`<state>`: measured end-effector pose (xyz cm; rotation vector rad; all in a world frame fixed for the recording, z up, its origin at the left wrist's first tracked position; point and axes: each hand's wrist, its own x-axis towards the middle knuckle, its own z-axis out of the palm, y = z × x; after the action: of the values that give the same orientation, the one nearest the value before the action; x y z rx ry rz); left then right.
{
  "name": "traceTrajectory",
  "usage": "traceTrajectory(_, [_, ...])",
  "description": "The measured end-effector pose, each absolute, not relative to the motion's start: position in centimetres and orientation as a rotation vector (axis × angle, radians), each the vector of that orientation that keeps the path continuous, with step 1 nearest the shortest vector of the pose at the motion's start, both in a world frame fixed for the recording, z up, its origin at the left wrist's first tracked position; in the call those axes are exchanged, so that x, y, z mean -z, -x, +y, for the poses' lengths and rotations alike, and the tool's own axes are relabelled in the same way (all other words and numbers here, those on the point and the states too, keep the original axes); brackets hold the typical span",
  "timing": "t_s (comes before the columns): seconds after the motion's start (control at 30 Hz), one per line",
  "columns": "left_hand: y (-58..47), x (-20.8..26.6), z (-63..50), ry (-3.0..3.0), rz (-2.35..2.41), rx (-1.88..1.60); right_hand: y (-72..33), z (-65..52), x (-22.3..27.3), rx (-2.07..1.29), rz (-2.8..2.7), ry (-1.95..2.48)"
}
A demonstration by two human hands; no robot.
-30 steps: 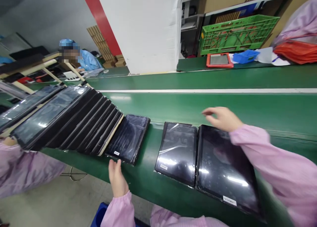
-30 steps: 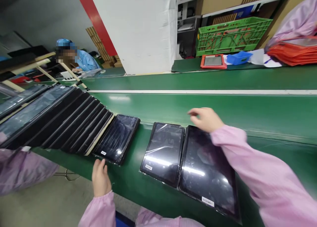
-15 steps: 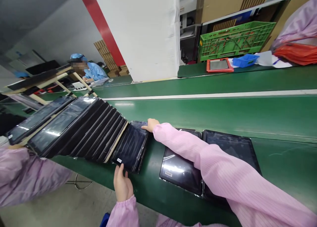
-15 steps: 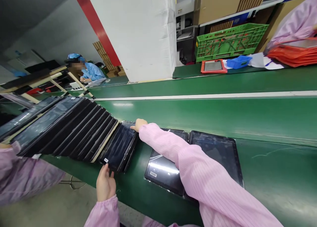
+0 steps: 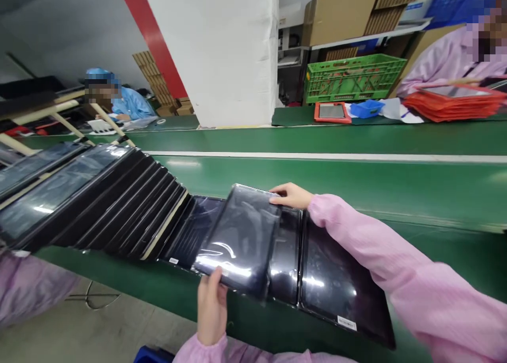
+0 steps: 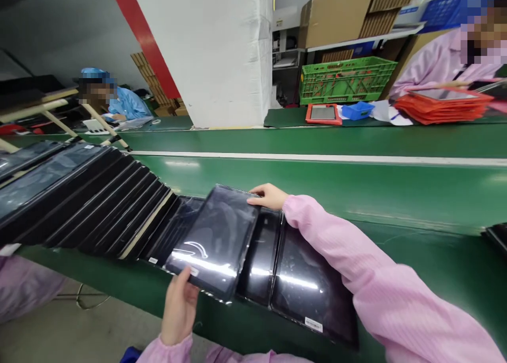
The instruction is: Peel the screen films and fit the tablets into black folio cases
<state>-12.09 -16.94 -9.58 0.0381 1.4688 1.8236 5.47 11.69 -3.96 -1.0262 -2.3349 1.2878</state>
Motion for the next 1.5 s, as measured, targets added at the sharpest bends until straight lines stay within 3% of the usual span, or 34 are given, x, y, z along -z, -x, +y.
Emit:
traceTrajectory(0.17, [8.4, 11.5, -16.0, -0.492, 1.630, -1.407, -10.3, 11.4, 5.1, -1.132, -2.450, 1.104])
traceTrajectory(0.43, [9.1, 9.6, -16.7, -0.935, 2.098, -0.806, -11.1, 13.5, 9.6, -0.708, -2.439, 1.300])
traceTrajectory(0.5, [10.1, 9.4, -16.9, -0.927, 2.201, -0.946, -10.7, 13.2, 9.6, -0.609, -2.480, 1.297])
traceTrajectory(0.6, [11.8, 10.3, -16.2, -0.820, 2.279, -1.528, -9.8, 12.0, 8.9, -0.497, -2.582, 1.283])
traceTrajectory(0.7, [12.3, 12.2, -14.0, -0.602, 1.962, -1.899, -9.0, 10.7, 8.5, -0.426, -2.654, 1.293])
traceTrajectory(0.87, [9.5, 14.8, -11.8, -0.288, 1.524, -1.832, -9.0, 9.3, 8.6, -0.345, -2.691, 1.343])
traceTrajectory(1.17, [9.0, 15.8, -14.7, -0.826, 1.853, -1.789, -9.4, 8.9, 8.1, -0.419, -2.625, 1.306])
traceTrajectory(1.5, [9.7, 17.0, -16.4, -0.923, 1.658, -1.749, -11.7, 9.3, 7.8, -0.420, -2.617, 1.297])
